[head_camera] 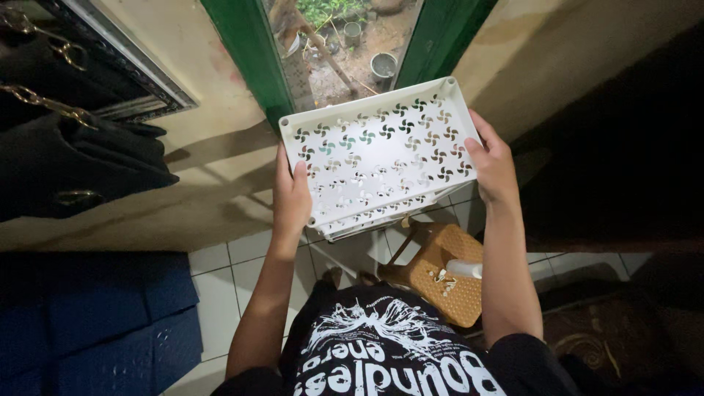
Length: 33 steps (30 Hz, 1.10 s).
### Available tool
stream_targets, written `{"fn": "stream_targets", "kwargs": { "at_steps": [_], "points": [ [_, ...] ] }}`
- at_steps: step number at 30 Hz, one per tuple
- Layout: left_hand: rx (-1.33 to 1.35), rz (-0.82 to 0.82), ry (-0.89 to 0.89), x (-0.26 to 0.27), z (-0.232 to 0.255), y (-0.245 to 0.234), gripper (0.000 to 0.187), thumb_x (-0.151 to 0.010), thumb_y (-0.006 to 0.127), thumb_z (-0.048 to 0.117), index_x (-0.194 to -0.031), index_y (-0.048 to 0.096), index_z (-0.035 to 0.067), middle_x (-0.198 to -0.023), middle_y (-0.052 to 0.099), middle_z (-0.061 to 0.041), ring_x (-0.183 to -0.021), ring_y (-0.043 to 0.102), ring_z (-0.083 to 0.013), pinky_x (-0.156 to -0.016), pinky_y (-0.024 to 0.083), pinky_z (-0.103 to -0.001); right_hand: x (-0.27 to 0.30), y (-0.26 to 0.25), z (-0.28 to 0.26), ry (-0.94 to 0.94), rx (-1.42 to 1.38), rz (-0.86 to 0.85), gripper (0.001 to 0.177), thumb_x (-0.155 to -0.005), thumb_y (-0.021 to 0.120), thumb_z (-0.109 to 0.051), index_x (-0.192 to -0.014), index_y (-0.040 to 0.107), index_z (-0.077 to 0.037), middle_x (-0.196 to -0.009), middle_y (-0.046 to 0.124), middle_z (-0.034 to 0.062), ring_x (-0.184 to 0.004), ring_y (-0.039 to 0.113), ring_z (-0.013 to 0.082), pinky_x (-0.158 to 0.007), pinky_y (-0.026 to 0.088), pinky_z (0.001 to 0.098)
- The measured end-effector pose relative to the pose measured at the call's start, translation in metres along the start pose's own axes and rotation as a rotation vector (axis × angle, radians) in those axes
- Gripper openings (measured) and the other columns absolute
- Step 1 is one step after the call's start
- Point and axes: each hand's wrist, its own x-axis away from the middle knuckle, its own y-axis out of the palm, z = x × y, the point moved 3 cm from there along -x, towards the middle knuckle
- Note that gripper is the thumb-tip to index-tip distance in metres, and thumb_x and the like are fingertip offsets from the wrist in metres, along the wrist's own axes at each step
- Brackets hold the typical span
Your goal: The person assembles a white plastic three-tier storage shelf by inserting vertical poles into the trays and securing them with small plastic fasteners. They then place several bottles and personal items onto the assembled shelves.
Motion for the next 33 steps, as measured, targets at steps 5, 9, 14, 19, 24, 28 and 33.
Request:
{"fn": "stream_targets", "kwargs": {
  "at_steps": [5, 9, 14, 19, 24, 28, 33],
  "points": [
    [-0.106, -0.010, -0.065, -0.003, -0.006, 0.005, 0.057, -0.106, 0.041, 0.010, -0.161, 0.026, 0.007, -0.148, 0.057, -0.020, -0.134, 0.059, -0.0267, -0.109, 0.044, -0.034, -0.002, -0.005, 0.002, -0.016, 0.001, -0.010, 0.050, -0.100, 0.052, -0.002, -0.150, 0.052, 0.001, -0.143, 0.062, 0.0101, -0.125, 0.060, 0.0140, -0.109, 0.046, 0.0274],
    [-0.061, -0.024, 0.075, -0.003, -0.016, 0.010, 0.057, -0.108, 0.041, 0.008, -0.162, 0.024, 0.005, -0.152, 0.053, -0.023, -0.138, 0.056, -0.0291, -0.113, 0.041, -0.035, -0.005, -0.009, 0.004, -0.009, -0.001, -0.022, 0.050, -0.100, 0.055, -0.005, -0.150, 0.052, -0.001, -0.138, 0.064, 0.0098, -0.120, 0.061, 0.0146, -0.106, 0.047, 0.0280],
    [0.049, -0.008, 0.008, -0.006, -0.024, 0.006, 0.065, -0.106, 0.051, 0.008, -0.163, 0.021, 0.004, -0.158, 0.047, -0.021, -0.141, 0.050, -0.0291, -0.117, 0.037, -0.036, 0.001, -0.012, 0.002, 0.053, 0.164, 0.086, 0.049, -0.105, 0.062, -0.015, -0.151, 0.054, -0.002, -0.124, 0.064, 0.0159, -0.108, 0.058, 0.0194, -0.098, 0.048, 0.0325],
    [-0.072, 0.048, 0.091, 0.030, 0.018, -0.017, 0.073, -0.104, 0.058, 0.005, -0.165, 0.018, 0.005, -0.165, 0.035, -0.021, -0.147, 0.043, -0.0333, -0.119, 0.038, -0.044, 0.034, -0.024, -0.008, -0.162, 0.127, 0.099, 0.051, -0.108, 0.058, -0.019, -0.153, 0.045, 0.001, -0.150, 0.056, 0.0171, -0.140, 0.053, 0.0224, -0.118, 0.039, 0.0349],
    [-0.056, -0.104, 0.290, 0.113, 0.068, -0.016, 0.045, -0.107, 0.053, -0.001, -0.152, 0.048, 0.007, -0.144, 0.055, -0.015, -0.120, 0.061, -0.0246, -0.096, 0.056, -0.033, 0.106, -0.043, 0.017, -0.149, 0.122, 0.300, 0.049, -0.110, 0.057, -0.023, -0.151, 0.046, 0.001, -0.154, 0.052, 0.0159, -0.142, 0.052, 0.0250, -0.120, 0.039, 0.0363],
    [0.004, -0.743, 0.181, 0.134, 0.051, 0.024, 0.034, -0.103, 0.057, 0.000, -0.136, 0.062, 0.007, -0.131, 0.070, -0.012, -0.104, 0.073, -0.0186, -0.087, 0.060, -0.031, 0.177, -0.055, 0.068, 0.055, 0.159, 0.532, 0.044, -0.107, 0.058, -0.025, -0.144, 0.055, -0.001, -0.146, 0.061, 0.0122, -0.137, 0.055, 0.0213, -0.116, 0.042, 0.0350],
    [-0.402, -1.517, 0.228, 0.166, -0.050, 0.094, 0.048, -0.098, 0.063, 0.025, -0.140, 0.054, 0.002, -0.134, 0.061, -0.021, -0.119, 0.059, -0.0413, -0.098, 0.048, -0.047, 0.292, -0.034, 0.186, 0.324, 0.153, 0.552, 0.041, -0.103, 0.061, -0.025, -0.139, 0.057, -0.007, -0.138, 0.064, 0.0046, -0.123, 0.060, 0.0151, -0.104, 0.048, 0.0329]
  ]
}}
